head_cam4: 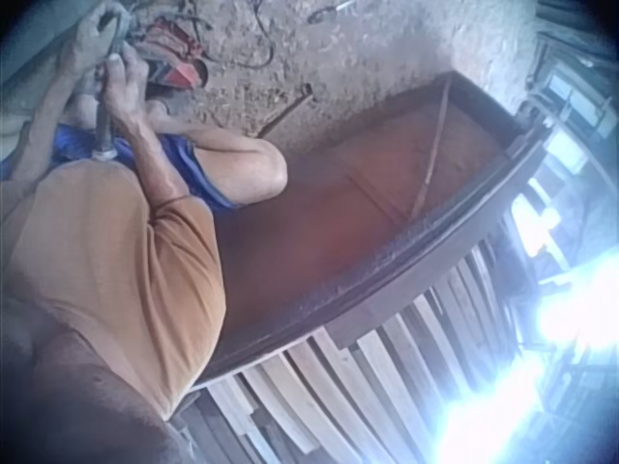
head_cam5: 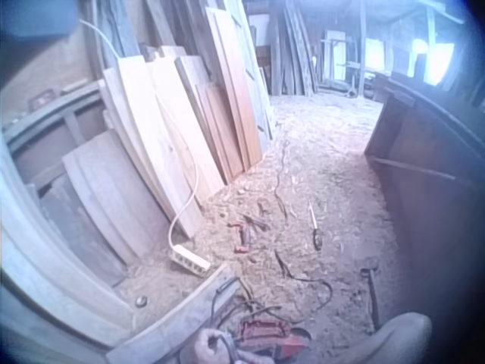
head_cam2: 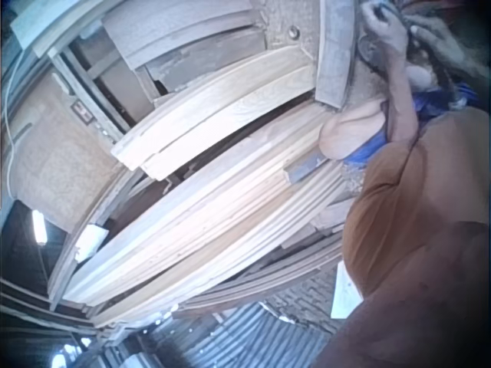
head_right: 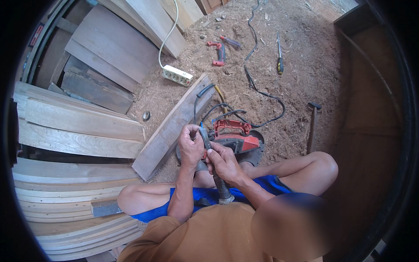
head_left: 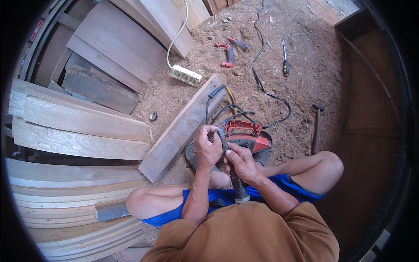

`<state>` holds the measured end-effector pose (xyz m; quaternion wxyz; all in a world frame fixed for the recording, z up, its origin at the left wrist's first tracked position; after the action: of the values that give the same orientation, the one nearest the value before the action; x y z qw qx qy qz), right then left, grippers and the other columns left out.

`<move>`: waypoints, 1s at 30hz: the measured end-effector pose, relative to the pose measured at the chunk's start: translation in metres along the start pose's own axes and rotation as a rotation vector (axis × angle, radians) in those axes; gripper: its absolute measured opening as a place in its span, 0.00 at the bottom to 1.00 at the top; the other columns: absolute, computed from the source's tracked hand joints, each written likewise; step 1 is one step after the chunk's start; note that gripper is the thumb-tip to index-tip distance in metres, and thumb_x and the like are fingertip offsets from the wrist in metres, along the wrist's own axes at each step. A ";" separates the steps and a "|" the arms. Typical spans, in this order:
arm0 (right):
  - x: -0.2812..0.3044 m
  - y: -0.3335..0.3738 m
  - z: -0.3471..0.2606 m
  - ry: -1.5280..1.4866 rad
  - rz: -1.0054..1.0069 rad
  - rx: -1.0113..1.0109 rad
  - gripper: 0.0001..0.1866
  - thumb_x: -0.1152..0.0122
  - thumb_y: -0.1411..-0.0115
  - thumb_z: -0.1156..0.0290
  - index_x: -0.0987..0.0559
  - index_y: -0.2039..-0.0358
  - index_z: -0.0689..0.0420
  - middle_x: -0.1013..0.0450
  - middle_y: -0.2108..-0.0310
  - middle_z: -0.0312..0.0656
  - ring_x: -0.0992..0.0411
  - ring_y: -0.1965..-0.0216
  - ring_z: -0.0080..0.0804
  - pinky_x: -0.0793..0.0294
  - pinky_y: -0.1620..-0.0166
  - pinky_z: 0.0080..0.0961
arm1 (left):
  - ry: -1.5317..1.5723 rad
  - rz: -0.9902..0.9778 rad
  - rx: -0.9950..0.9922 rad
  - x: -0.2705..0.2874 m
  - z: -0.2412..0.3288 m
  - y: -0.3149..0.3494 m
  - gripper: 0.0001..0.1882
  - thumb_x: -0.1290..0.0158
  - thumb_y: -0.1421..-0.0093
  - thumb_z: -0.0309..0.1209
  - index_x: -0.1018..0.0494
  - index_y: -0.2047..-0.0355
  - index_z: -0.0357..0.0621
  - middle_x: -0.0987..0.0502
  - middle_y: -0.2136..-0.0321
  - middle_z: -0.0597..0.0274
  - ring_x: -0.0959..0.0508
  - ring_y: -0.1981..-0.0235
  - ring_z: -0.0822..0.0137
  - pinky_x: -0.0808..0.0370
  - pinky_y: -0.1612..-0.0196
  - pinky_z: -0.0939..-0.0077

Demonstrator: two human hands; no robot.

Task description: The person repairs a power sander by hand, twisting and connecting wires within the internal housing while sitting on the floor.

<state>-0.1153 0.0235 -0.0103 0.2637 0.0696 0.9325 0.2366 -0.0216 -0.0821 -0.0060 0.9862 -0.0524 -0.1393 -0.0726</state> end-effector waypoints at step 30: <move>0.021 -0.031 -0.078 1.034 0.263 0.554 0.12 0.37 0.51 0.71 0.24 0.68 0.63 0.28 0.71 0.56 0.27 0.67 0.58 0.30 0.63 0.48 | -0.239 -0.297 -0.122 -0.015 0.033 -0.001 0.02 0.43 0.41 0.23 0.26 0.68 0.39 0.22 0.77 0.52 0.21 0.76 0.57 0.26 0.70 0.64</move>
<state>-0.1743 -0.0299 0.0233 -0.2834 0.1265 0.9504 0.0186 -0.0444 -0.0767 0.0215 0.9361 -0.0990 -0.2570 -0.2187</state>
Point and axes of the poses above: each hand's wrist, its own y-axis away from the middle knuckle, its own x-axis out of the back of the hand, z = x × y, the point moved 9 cm from there along -y, towards the middle knuckle
